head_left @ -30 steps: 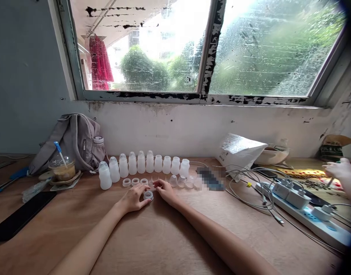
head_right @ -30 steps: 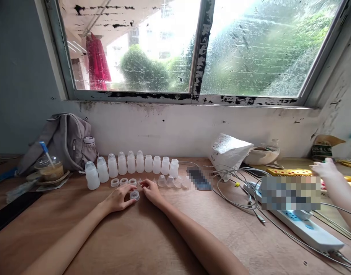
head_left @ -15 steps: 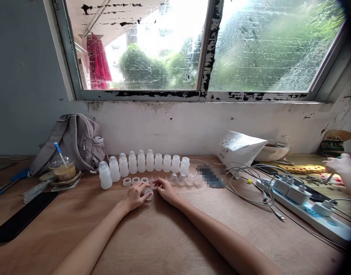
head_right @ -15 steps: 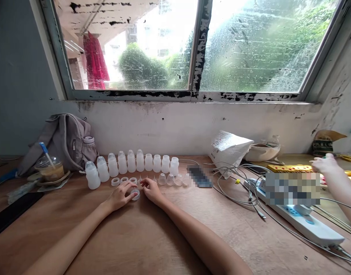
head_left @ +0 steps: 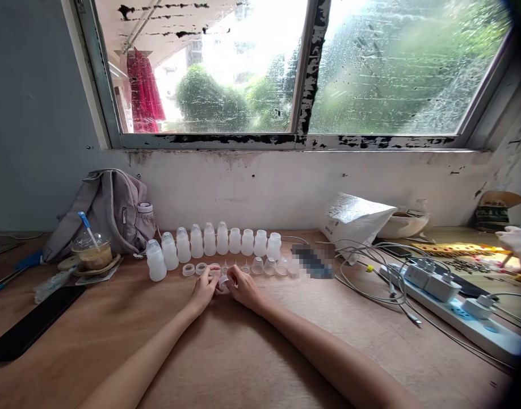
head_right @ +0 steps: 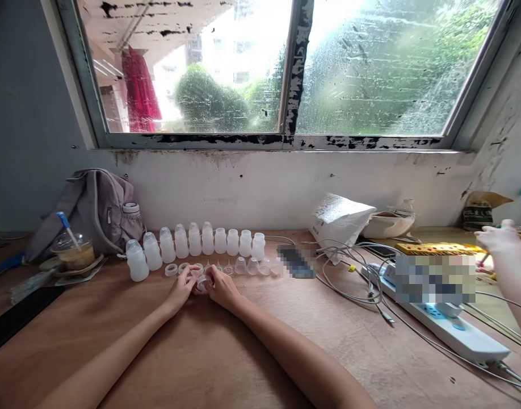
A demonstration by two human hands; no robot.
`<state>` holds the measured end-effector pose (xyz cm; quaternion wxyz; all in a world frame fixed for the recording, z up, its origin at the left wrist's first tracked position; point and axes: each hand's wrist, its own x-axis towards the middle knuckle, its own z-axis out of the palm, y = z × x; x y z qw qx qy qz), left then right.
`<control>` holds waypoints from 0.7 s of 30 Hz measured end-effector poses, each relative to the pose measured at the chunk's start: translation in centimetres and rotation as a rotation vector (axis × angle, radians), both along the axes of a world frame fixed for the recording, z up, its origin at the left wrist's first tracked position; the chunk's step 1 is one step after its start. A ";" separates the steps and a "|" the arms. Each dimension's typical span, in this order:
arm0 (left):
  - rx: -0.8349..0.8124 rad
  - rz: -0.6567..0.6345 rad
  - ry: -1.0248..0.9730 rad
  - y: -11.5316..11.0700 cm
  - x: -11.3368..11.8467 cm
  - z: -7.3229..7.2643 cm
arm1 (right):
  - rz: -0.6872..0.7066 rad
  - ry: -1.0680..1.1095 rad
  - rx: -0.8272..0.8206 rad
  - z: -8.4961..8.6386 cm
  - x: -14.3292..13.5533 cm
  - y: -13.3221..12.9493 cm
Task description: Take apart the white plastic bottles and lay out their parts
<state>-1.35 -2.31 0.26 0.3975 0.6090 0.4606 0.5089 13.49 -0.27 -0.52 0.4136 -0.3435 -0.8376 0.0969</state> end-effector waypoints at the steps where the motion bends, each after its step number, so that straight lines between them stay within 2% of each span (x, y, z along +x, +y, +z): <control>1: -0.017 0.003 -0.035 -0.1 0.2 0.0 | -0.031 0.010 -0.008 -0.1 0.0 0.2; 7: -0.121 -0.100 -0.096 -0.6 0.8 0.0 | -0.137 0.023 -0.074 -0.2 0.0 1.0; 16: -0.149 -0.118 -0.034 -1.1 1.1 0.3 | -0.240 -0.015 -0.118 -0.8 -0.3 1.8; 21: -0.167 -0.093 -0.115 -1.2 1.1 0.5 | -0.189 0.034 -0.083 -0.7 -0.1 1.9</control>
